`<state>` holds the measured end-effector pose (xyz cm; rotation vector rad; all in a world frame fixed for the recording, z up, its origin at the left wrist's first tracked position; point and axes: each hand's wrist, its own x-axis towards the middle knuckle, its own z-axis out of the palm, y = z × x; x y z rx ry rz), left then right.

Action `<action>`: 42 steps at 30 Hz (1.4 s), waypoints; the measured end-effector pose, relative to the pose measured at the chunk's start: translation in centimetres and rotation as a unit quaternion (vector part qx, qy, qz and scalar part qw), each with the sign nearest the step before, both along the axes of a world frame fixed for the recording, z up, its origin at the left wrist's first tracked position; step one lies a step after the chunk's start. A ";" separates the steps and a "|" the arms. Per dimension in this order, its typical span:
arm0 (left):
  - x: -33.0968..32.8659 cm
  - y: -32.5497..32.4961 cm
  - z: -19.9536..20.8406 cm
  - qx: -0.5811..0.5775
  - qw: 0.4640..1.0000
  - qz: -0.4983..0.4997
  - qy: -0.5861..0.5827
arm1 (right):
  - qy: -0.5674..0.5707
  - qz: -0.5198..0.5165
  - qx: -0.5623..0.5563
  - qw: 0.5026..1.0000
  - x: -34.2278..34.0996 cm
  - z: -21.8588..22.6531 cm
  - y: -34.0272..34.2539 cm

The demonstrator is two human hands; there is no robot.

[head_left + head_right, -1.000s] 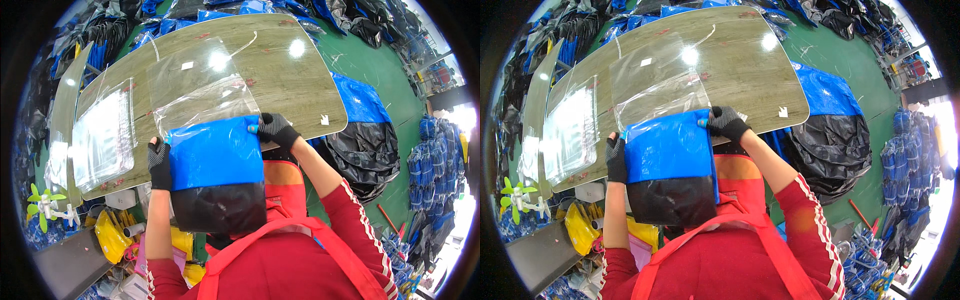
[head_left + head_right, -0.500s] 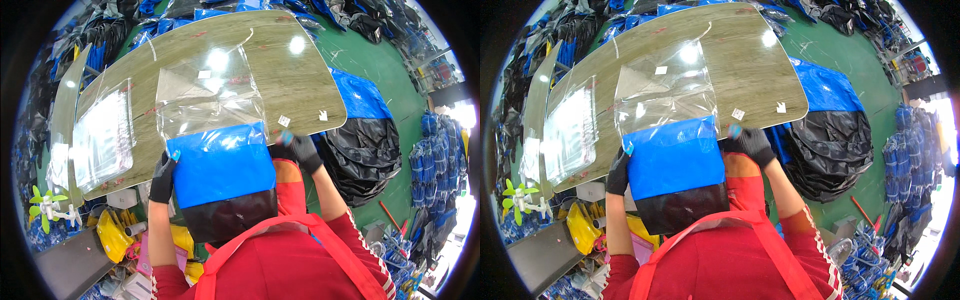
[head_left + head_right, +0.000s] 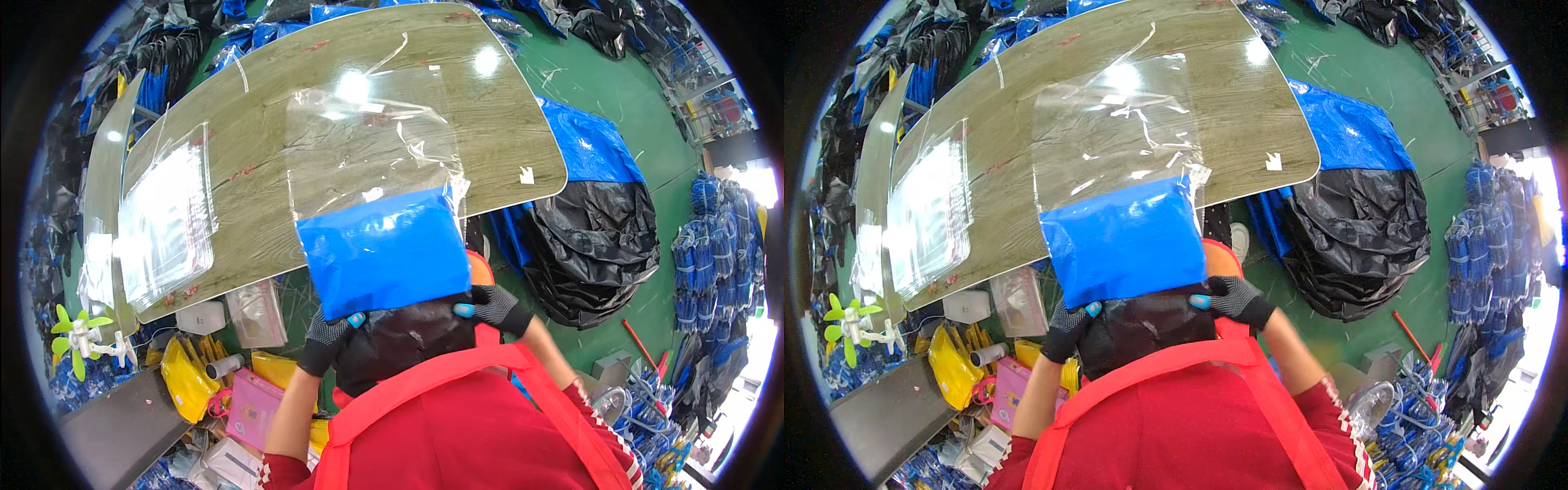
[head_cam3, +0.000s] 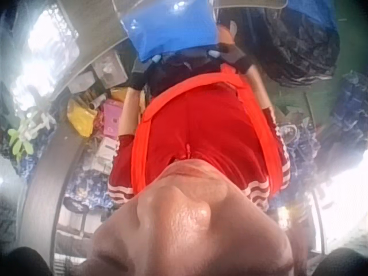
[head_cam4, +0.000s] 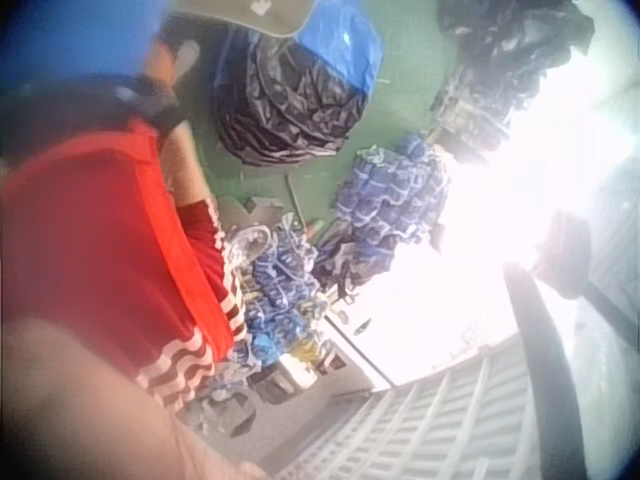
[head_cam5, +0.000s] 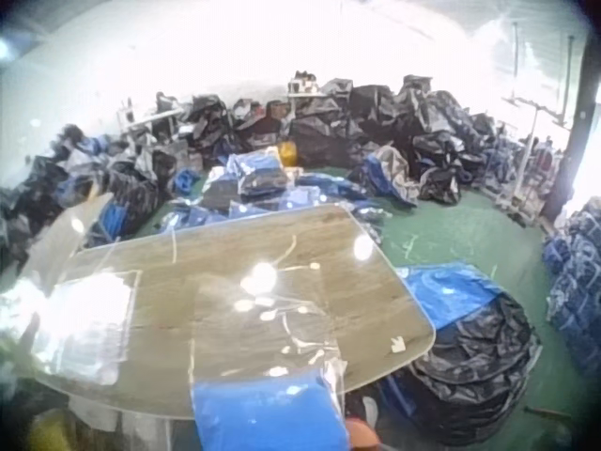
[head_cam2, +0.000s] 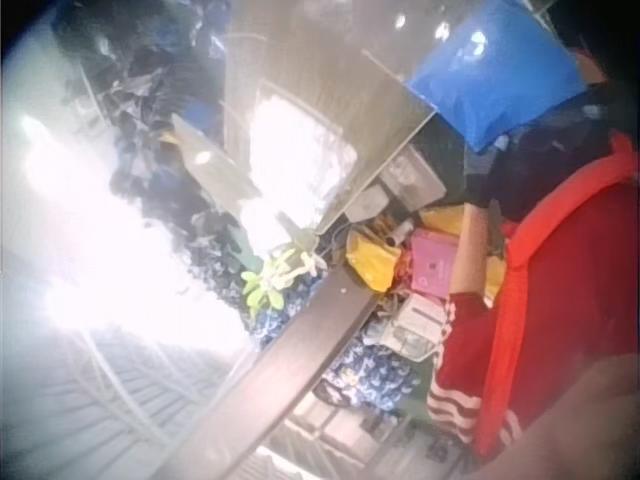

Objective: The person repeatedly folds blue and black plastic bags and places them into clear poly bags on a table. The person handles the bags one at a time, folding them and inserting them into the clear packaging.

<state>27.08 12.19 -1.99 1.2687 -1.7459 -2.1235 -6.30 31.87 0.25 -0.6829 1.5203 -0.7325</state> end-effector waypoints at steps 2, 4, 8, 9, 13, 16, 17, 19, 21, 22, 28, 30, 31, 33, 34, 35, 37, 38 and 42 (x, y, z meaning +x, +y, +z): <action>-1.0 -2.2 0.3 -0.048 0.994 -0.075 -0.061 | 0.051 0.162 -0.040 0.985 -3.8 -0.3 -2.0; -2.3 -6.0 1.3 0.049 0.992 0.104 0.059 | -0.091 -0.075 -0.040 0.992 -5.2 -0.5 -4.4; -6.0 -9.3 2.4 -0.105 0.989 0.100 -0.005 | -0.132 -0.146 -0.048 0.979 -3.2 -1.3 -9.0; -6.5 -8.7 2.4 -0.135 0.988 0.076 0.007 | -0.082 -0.195 -0.060 0.976 -2.2 -1.2 -9.0; -3.6 -1.1 1.5 -0.029 0.990 0.116 0.080 | 0.067 -0.248 -0.227 0.939 1.4 1.0 -5.0; 0.5 3.2 1.1 0.024 0.985 0.154 0.070 | 0.092 -0.054 -0.126 0.986 2.5 2.9 -0.1; 1.4 3.7 1.0 0.038 0.992 0.114 0.046 | 0.092 -0.039 -0.195 0.976 2.1 2.9 0.6; 1.8 2.6 1.2 0.037 0.997 0.065 0.008 | 0.258 0.112 -0.053 0.958 -0.3 2.0 0.7; 0.6 -0.4 1.8 -0.025 0.998 0.007 0.064 | 0.242 0.002 -0.037 0.970 -4.0 0.1 -1.5; -0.5 -2.7 2.1 -0.110 0.993 0.036 0.040 | 0.129 -0.174 -0.051 0.975 -5.3 -0.9 -2.9; -6.4 -5.9 3.5 0.052 0.979 0.133 0.146 | -0.011 -0.127 -0.196 0.972 -2.1 -0.7 -8.4; -5.3 -3.4 3.8 -0.088 0.994 0.062 0.020 | -0.092 -0.184 -0.141 0.968 0.9 2.5 -5.8; -4.2 -1.3 3.8 -0.028 0.995 0.080 0.051 | -0.144 -0.220 -0.122 0.957 2.4 4.1 -4.2; -1.8 1.9 3.3 -0.062 0.995 0.051 0.063 | -0.107 -0.136 -0.183 0.968 4.7 5.7 -1.0; -0.8 3.3 2.6 -0.082 0.991 0.010 0.103 | -0.068 -0.169 -0.167 0.969 5.4 5.4 -0.1; -0.1 4.6 1.7 -0.030 0.996 0.041 0.078 | -0.089 -0.192 -0.165 0.963 6.1 4.8 1.1; 0.9 6.3 -0.1 0.025 0.996 0.075 0.036 | -0.075 -0.172 -0.107 0.976 6.2 2.7 2.4; 1.2 6.3 -0.7 0.039 0.997 0.068 0.004 | -0.049 -0.150 -0.038 0.987 5.6 1.6 2.5; 0.3 1.5 -0.3 0.155 0.984 -0.092 0.013 | 0.026 0.135 0.093 0.986 0.8 -0.1 0.7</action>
